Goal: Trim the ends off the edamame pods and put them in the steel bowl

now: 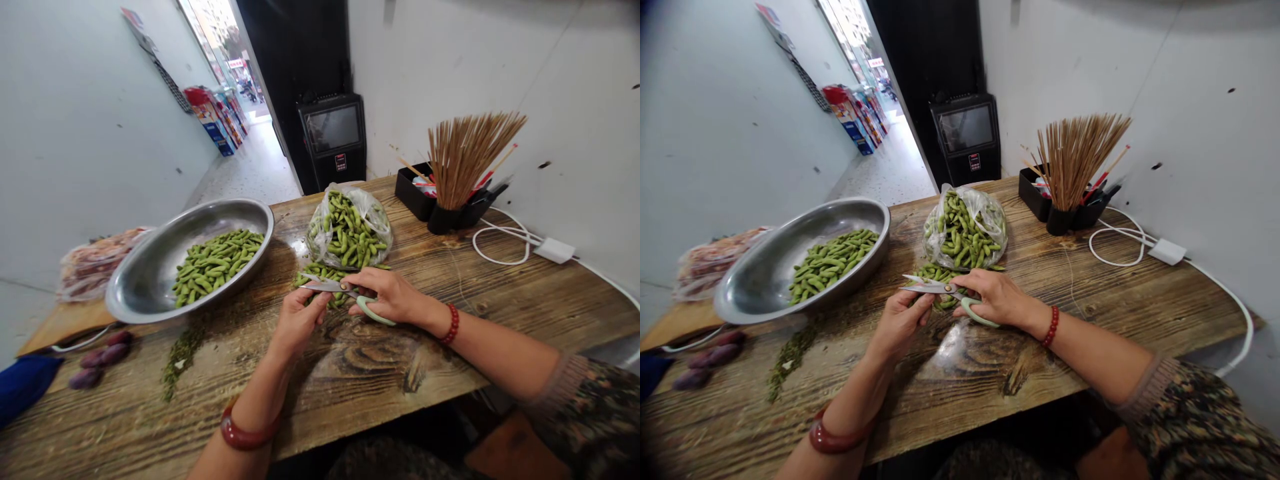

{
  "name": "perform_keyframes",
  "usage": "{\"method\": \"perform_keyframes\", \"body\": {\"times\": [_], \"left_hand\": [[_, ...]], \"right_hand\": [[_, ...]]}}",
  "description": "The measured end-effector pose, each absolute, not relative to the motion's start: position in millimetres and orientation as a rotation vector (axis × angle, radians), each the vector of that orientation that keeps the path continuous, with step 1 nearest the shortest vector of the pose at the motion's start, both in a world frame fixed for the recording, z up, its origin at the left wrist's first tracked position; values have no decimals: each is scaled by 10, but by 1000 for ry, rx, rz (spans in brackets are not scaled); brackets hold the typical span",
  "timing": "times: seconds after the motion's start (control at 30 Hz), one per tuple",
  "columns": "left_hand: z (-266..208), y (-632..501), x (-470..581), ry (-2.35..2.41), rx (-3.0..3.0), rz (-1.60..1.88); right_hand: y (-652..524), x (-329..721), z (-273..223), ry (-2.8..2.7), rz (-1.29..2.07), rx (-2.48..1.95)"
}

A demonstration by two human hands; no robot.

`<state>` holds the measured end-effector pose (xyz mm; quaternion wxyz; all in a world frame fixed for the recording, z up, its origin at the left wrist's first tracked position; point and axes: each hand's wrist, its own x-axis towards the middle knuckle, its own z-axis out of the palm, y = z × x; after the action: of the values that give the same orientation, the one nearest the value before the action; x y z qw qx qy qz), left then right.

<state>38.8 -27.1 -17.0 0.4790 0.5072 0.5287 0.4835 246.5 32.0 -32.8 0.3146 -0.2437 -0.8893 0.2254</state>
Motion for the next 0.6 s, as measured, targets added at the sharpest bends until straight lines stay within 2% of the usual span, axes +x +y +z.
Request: {"method": "perform_keyframes", "body": {"times": [0.6], "left_hand": [[-152, -280, 379, 1292, 1257, 1229]], "right_hand": [[320, 2469, -345, -2351, 600, -644]]}}
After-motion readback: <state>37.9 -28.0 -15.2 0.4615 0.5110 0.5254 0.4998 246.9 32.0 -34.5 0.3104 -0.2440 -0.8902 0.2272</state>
